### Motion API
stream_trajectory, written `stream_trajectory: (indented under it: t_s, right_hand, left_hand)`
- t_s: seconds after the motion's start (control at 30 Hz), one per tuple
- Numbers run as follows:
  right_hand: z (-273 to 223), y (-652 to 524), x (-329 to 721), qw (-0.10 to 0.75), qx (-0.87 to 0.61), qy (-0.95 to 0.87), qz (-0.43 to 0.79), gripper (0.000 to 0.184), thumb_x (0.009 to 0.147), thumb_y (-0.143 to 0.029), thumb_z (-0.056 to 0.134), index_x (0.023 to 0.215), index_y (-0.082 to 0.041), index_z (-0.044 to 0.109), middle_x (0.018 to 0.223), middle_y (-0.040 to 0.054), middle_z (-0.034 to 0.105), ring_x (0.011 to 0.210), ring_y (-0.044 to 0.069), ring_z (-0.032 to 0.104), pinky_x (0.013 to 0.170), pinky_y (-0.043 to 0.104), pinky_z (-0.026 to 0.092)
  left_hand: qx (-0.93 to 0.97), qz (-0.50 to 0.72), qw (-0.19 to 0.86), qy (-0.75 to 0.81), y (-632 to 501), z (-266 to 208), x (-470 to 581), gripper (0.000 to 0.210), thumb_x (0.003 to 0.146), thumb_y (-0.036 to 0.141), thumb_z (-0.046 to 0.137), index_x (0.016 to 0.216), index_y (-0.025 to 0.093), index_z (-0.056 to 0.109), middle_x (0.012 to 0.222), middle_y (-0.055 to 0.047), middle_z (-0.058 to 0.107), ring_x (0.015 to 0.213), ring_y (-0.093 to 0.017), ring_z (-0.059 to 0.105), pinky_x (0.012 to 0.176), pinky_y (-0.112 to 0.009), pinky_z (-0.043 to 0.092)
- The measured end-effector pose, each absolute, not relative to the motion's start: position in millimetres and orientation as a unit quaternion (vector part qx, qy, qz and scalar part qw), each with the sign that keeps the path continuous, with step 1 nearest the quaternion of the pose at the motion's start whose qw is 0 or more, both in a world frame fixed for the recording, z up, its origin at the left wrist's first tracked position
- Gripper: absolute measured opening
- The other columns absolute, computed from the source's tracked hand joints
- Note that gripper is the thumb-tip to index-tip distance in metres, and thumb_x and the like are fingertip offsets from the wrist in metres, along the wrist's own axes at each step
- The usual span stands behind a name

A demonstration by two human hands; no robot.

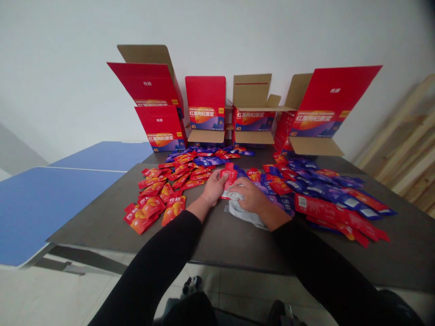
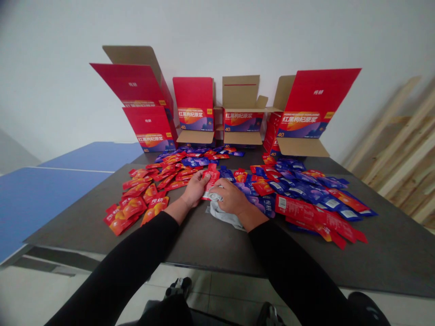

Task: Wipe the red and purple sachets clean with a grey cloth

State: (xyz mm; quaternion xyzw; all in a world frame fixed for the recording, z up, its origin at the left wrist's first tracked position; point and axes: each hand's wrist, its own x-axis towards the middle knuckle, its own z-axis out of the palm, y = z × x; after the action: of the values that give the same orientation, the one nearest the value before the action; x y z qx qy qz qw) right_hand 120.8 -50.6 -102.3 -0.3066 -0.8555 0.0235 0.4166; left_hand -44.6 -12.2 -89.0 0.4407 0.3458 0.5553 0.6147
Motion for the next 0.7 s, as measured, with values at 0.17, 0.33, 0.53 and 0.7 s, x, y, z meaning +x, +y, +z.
stream_trajectory:
  t_s: [0.17, 0.33, 0.53, 0.7]
  right_hand:
    - [-105.1, -44.3, 123.5, 0.455, -0.389, -0.801, 0.023, 0.045, 0.066, -0.008, 0.055, 0.103, -0.025, 0.073, 0.104, 0.0070, 0.062, 0.101, 0.025, 0.061, 0.093, 0.044, 0.055]
    - [-107.6, -37.2, 126.8, 0.513, -0.466, -0.721, 0.007, 0.043, 0.069, -0.008, 0.052, 0.104, -0.023, 0.072, 0.105, 0.0076, 0.059, 0.101, 0.025, 0.060, 0.096, 0.044, 0.053]
    - [-110.3, -30.8, 129.0, 0.548, -0.534, -0.644, 0.003, 0.033, 0.073, -0.009, 0.052, 0.098, -0.020, 0.071, 0.101, 0.0095, 0.058, 0.099, 0.027, 0.059, 0.097, 0.047, 0.052]
    - [-114.5, -32.4, 123.5, 0.524, -0.523, -0.672, -0.011, 0.034, 0.076, -0.008, 0.053, 0.101, -0.021, 0.071, 0.102, 0.0092, 0.059, 0.100, 0.026, 0.059, 0.096, 0.044, 0.054]
  left_hand:
    - [0.487, 0.497, 0.632, 0.341, -15.5, -90.3, -46.2, 0.027, 0.079, 0.030, 0.080, 0.095, 0.017, 0.063, 0.078, -0.001, 0.068, 0.062, -0.013, 0.062, 0.062, -0.023, 0.048]
    - [0.521, 0.472, 0.630, 0.330, -17.3, -91.4, -49.4, 0.029, 0.078, 0.030, 0.081, 0.097, 0.016, 0.064, 0.079, -0.002, 0.070, 0.063, -0.014, 0.063, 0.064, -0.025, 0.050]
    - [0.473, 0.486, 0.649, 0.344, -18.8, -85.4, -50.2, 0.032, 0.077, 0.031, 0.082, 0.098, 0.016, 0.064, 0.080, -0.002, 0.071, 0.059, -0.012, 0.062, 0.059, -0.023, 0.050]
    - [0.388, 0.547, 0.649, 0.359, -20.6, -72.5, -49.5, 0.020, 0.083, 0.030, 0.074, 0.091, 0.017, 0.063, 0.068, 0.001, 0.066, 0.053, -0.011, 0.060, 0.054, -0.022, 0.049]
